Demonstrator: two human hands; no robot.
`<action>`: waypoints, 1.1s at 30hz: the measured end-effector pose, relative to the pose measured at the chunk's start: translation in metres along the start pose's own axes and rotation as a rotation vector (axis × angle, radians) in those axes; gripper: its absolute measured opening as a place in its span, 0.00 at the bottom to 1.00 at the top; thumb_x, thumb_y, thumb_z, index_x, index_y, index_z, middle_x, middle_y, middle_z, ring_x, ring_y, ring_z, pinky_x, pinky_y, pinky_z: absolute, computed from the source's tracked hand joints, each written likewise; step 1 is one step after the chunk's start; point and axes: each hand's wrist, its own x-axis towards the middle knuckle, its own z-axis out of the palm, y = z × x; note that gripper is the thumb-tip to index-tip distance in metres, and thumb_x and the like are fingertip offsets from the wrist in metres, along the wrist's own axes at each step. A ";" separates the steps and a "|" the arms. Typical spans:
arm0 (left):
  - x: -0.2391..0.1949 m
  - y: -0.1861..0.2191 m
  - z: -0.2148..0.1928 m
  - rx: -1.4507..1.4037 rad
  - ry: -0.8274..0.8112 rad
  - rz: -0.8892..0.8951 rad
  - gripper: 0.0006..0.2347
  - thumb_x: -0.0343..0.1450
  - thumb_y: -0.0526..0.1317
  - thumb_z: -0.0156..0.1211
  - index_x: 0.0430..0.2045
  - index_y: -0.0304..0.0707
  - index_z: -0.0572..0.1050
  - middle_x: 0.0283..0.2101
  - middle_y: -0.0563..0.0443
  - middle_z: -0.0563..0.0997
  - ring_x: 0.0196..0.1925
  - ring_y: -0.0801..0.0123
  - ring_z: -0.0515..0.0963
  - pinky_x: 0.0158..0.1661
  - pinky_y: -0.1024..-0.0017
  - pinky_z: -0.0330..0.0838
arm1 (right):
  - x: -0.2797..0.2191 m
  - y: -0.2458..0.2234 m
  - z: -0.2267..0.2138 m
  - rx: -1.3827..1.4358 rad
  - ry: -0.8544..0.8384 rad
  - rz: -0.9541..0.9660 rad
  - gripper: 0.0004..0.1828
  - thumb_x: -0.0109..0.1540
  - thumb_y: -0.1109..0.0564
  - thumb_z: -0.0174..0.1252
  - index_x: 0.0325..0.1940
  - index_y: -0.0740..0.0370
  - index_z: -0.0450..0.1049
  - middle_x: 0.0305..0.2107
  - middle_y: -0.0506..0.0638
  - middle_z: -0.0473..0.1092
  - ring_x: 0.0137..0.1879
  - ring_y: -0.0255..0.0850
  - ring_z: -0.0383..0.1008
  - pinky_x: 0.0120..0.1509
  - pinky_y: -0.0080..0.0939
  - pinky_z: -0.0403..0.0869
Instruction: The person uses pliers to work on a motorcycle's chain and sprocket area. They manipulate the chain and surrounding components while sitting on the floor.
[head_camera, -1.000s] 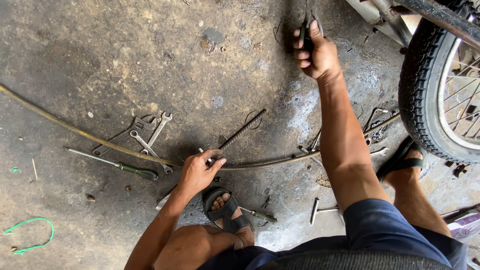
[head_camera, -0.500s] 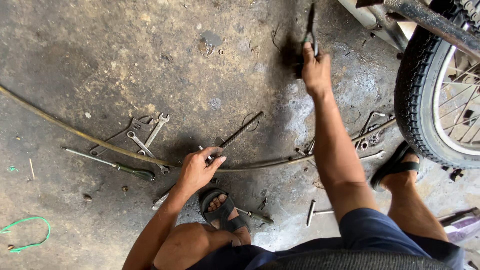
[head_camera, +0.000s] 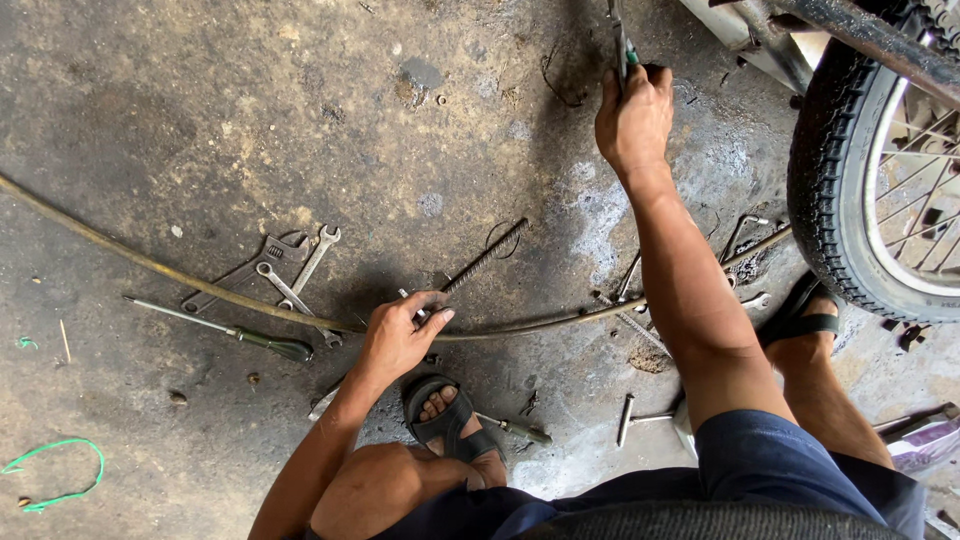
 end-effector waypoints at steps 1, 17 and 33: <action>0.000 -0.003 0.001 -0.001 0.001 -0.001 0.13 0.72 0.50 0.62 0.43 0.45 0.81 0.32 0.57 0.88 0.08 0.71 0.67 0.22 0.67 0.67 | 0.002 0.001 0.003 -0.001 -0.001 -0.001 0.20 0.74 0.48 0.46 0.47 0.68 0.73 0.43 0.59 0.65 0.47 0.53 0.68 0.55 0.61 0.74; -0.005 -0.020 0.003 0.030 -0.014 -0.056 0.14 0.71 0.52 0.62 0.43 0.47 0.81 0.30 0.49 0.87 0.20 0.58 0.80 0.33 0.62 0.73 | 0.012 -0.012 0.045 -0.026 0.145 0.153 0.25 0.72 0.41 0.44 0.55 0.64 0.72 0.50 0.65 0.65 0.57 0.67 0.67 0.62 0.69 0.72; -0.011 -0.017 -0.004 0.047 -0.027 -0.093 0.14 0.71 0.54 0.61 0.43 0.49 0.82 0.23 0.52 0.85 0.11 0.67 0.73 0.25 0.65 0.70 | 0.015 -0.006 0.022 0.728 -0.076 0.081 0.24 0.73 0.37 0.45 0.28 0.51 0.64 0.18 0.39 0.60 0.17 0.29 0.53 0.16 0.33 0.55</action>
